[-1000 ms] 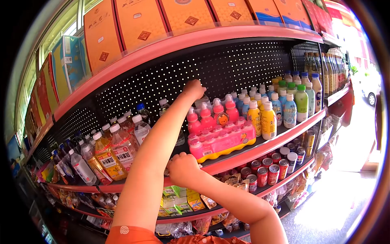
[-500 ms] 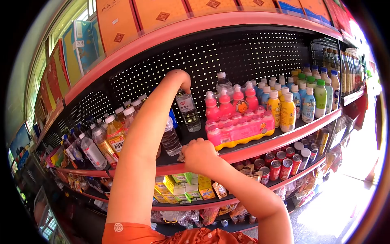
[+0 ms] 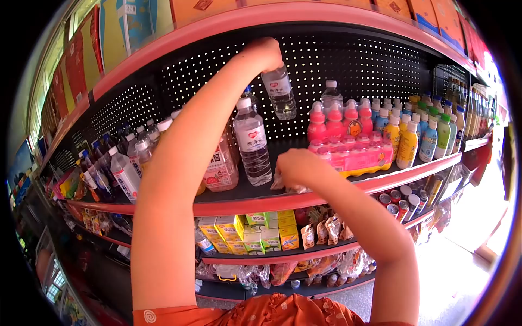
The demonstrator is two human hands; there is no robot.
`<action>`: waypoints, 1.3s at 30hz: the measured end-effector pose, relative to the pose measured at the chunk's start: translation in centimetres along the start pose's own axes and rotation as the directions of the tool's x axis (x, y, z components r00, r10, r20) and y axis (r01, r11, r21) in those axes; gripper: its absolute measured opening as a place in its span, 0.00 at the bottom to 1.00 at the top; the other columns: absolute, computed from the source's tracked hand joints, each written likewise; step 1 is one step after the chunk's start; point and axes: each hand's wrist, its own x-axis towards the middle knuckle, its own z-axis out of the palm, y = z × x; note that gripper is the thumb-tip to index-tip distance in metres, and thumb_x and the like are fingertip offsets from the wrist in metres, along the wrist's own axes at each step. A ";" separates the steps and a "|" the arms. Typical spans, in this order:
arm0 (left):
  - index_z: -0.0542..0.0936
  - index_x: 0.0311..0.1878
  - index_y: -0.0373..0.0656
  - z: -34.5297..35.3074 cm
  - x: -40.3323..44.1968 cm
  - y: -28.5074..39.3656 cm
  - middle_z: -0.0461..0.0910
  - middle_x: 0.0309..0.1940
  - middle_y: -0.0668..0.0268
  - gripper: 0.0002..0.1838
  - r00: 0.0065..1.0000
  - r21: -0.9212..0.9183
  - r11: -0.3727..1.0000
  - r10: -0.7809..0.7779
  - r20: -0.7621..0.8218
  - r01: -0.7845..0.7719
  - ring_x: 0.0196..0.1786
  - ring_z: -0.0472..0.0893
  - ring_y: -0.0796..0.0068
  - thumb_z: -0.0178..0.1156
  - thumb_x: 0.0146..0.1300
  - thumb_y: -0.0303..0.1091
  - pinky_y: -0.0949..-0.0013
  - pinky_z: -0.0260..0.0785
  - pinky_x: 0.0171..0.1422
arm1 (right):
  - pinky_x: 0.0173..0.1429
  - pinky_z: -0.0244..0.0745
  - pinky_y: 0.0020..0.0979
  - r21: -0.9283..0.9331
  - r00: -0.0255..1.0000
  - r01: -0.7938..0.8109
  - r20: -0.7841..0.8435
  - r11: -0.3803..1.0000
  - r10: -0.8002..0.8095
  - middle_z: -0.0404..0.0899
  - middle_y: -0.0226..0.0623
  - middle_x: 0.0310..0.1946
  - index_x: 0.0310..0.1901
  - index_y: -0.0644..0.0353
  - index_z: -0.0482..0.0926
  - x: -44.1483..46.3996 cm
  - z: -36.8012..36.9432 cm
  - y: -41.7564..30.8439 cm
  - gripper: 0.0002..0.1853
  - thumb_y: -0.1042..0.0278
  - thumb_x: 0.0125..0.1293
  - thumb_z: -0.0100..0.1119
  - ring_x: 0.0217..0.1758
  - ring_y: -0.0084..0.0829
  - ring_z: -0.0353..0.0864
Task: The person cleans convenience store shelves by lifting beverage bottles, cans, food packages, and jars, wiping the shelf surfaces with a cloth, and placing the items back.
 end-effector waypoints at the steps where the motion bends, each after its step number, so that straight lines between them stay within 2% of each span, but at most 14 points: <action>1: 0.83 0.45 0.41 -0.4 -1.4 -0.6 0.85 0.35 0.60 0.15 0.998 -0.057 0.997 0.038 -0.058 -0.042 0.33 0.85 0.64 0.68 0.57 0.37 0.63 0.77 0.41 | 0.48 0.82 0.42 -0.032 0.999 -0.035 0.034 0.999 0.036 0.86 0.44 0.41 0.40 0.60 0.87 1.6 -0.2 0.2 0.13 0.70 0.50 0.67 0.47 0.44 0.86; 2: 0.83 0.44 0.43 -0.7 -2.2 -1.3 0.84 0.41 0.60 0.14 0.985 -0.017 0.994 0.102 -0.136 -0.105 0.42 0.84 0.63 0.68 0.57 0.38 0.62 0.76 0.47 | 0.46 0.83 0.43 -0.026 0.990 -0.085 0.108 0.996 0.087 0.87 0.43 0.40 0.43 0.56 0.87 2.7 -0.6 0.5 0.14 0.71 0.53 0.64 0.45 0.44 0.87; 4: 0.83 0.44 0.43 -1.2 -3.5 -2.2 0.84 0.43 0.59 0.14 0.980 -0.065 0.992 0.095 -0.173 -0.107 0.46 0.83 0.62 0.68 0.57 0.38 0.61 0.75 0.50 | 0.44 0.84 0.45 0.052 0.933 -0.224 0.300 0.973 0.199 0.87 0.40 0.37 0.44 0.54 0.86 3.7 -2.9 -0.2 0.12 0.71 0.60 0.58 0.43 0.44 0.87; 6: 0.83 0.45 0.43 -1.8 -4.9 -3.0 0.84 0.43 0.58 0.15 0.971 -0.091 0.987 0.107 -0.216 -0.129 0.46 0.83 0.61 0.68 0.57 0.38 0.60 0.75 0.51 | 0.45 0.82 0.48 0.175 0.750 -0.517 0.564 0.838 0.345 0.86 0.39 0.36 0.41 0.56 0.85 10.9 -0.4 3.2 0.10 0.65 0.69 0.54 0.43 0.47 0.86; 9: 0.83 0.45 0.42 -1.9 -5.8 -4.5 0.84 0.42 0.56 0.15 0.943 -0.110 0.974 0.159 -0.294 -0.199 0.45 0.83 0.60 0.68 0.57 0.39 0.60 0.75 0.51 | 0.52 0.77 0.45 0.211 0.522 -0.783 0.735 0.586 0.433 0.85 0.44 0.44 0.48 0.57 0.84 14.7 -0.2 5.4 0.14 0.61 0.69 0.55 0.46 0.45 0.83; 11: 0.82 0.44 0.42 -1.8 -6.3 -4.9 0.84 0.41 0.55 0.14 0.928 -0.177 0.958 0.157 -0.337 -0.226 0.45 0.83 0.58 0.67 0.57 0.39 0.58 0.75 0.50 | 0.51 0.77 0.44 0.194 0.476 -0.820 0.755 0.539 0.451 0.84 0.43 0.45 0.49 0.57 0.83 16.0 -1.0 5.6 0.14 0.61 0.69 0.54 0.46 0.44 0.82; 15: 0.82 0.41 0.42 -1.5 -6.5 -5.3 0.83 0.40 0.55 0.12 0.895 -0.197 0.936 0.195 -0.401 -0.292 0.46 0.82 0.55 0.66 0.58 0.38 0.56 0.74 0.51 | 0.50 0.76 0.43 0.124 0.613 -0.653 0.666 0.747 0.425 0.84 0.42 0.46 0.50 0.57 0.83 16.4 -3.3 4.6 0.15 0.61 0.69 0.53 0.47 0.42 0.82; 19: 0.82 0.43 0.42 -0.3 -6.5 -5.6 0.83 0.39 0.53 0.13 0.866 -0.190 0.924 0.219 -0.450 -0.332 0.45 0.83 0.53 0.66 0.58 0.38 0.56 0.74 0.51 | 0.50 0.76 0.41 -0.100 0.759 -0.322 0.568 0.942 0.319 0.84 0.40 0.47 0.50 0.58 0.83 14.1 -3.3 2.6 0.15 0.62 0.69 0.52 0.47 0.41 0.82; 26: 0.84 0.44 0.45 0.5 -4.1 -3.1 0.84 0.44 0.58 0.14 0.936 -0.158 0.956 0.196 -0.291 -0.249 0.48 0.83 0.58 0.68 0.55 0.38 0.60 0.75 0.54 | 0.48 0.76 0.38 -0.338 0.843 0.116 0.530 0.934 0.087 0.83 0.38 0.49 0.52 0.59 0.83 10.4 -2.1 0.4 0.17 0.62 0.69 0.51 0.47 0.38 0.81; 27: 0.84 0.44 0.45 0.6 -3.8 -2.8 0.84 0.44 0.59 0.14 0.945 -0.143 0.961 0.195 -0.262 -0.238 0.48 0.83 0.59 0.68 0.55 0.38 0.60 0.75 0.54 | 0.49 0.77 0.41 -0.299 0.916 0.118 0.401 0.947 0.013 0.85 0.43 0.46 0.47 0.57 0.85 10.0 -1.1 0.6 0.16 0.60 0.63 0.57 0.46 0.43 0.83; 32: 0.84 0.44 0.46 1.3 -3.7 -0.8 0.85 0.45 0.60 0.13 0.983 -0.114 0.979 0.160 -0.087 -0.169 0.48 0.83 0.62 0.69 0.56 0.38 0.62 0.75 0.53 | 0.47 0.76 0.40 -0.264 0.854 0.099 0.518 0.959 0.055 0.85 0.46 0.43 0.41 0.61 0.86 5.1 -3.5 -0.6 0.15 0.64 0.55 0.60 0.46 0.44 0.83; 35: 0.84 0.44 0.45 2.4 -3.6 0.2 0.85 0.41 0.60 0.13 0.988 -0.086 0.985 0.151 0.013 -0.149 0.44 0.85 0.65 0.68 0.57 0.37 0.63 0.77 0.49 | 0.47 0.76 0.39 -0.216 0.842 0.303 0.517 0.928 -0.154 0.85 0.45 0.41 0.41 0.59 0.87 2.7 -4.5 0.5 0.15 0.66 0.52 0.62 0.45 0.43 0.83; 36: 0.84 0.44 0.44 3.0 -3.0 0.4 0.86 0.39 0.60 0.13 0.988 -0.058 0.990 0.135 0.071 -0.131 0.40 0.85 0.67 0.68 0.57 0.36 0.64 0.77 0.45 | 0.48 0.76 0.38 0.059 0.892 0.090 0.439 0.994 -0.107 0.85 0.44 0.41 0.46 0.56 0.86 0.5 -5.4 0.3 0.18 0.64 0.51 0.65 0.45 0.41 0.83; 39: 0.84 0.43 0.40 4.6 -1.6 1.2 0.86 0.36 0.59 0.12 0.962 -0.034 0.994 0.112 0.248 -0.107 0.29 0.84 0.68 0.66 0.57 0.33 0.64 0.78 0.35 | 0.50 0.76 0.40 0.368 0.936 0.154 0.242 0.917 -0.254 0.84 0.45 0.45 0.58 0.54 0.79 -4.1 -2.6 -0.1 0.29 0.58 0.51 0.68 0.47 0.42 0.83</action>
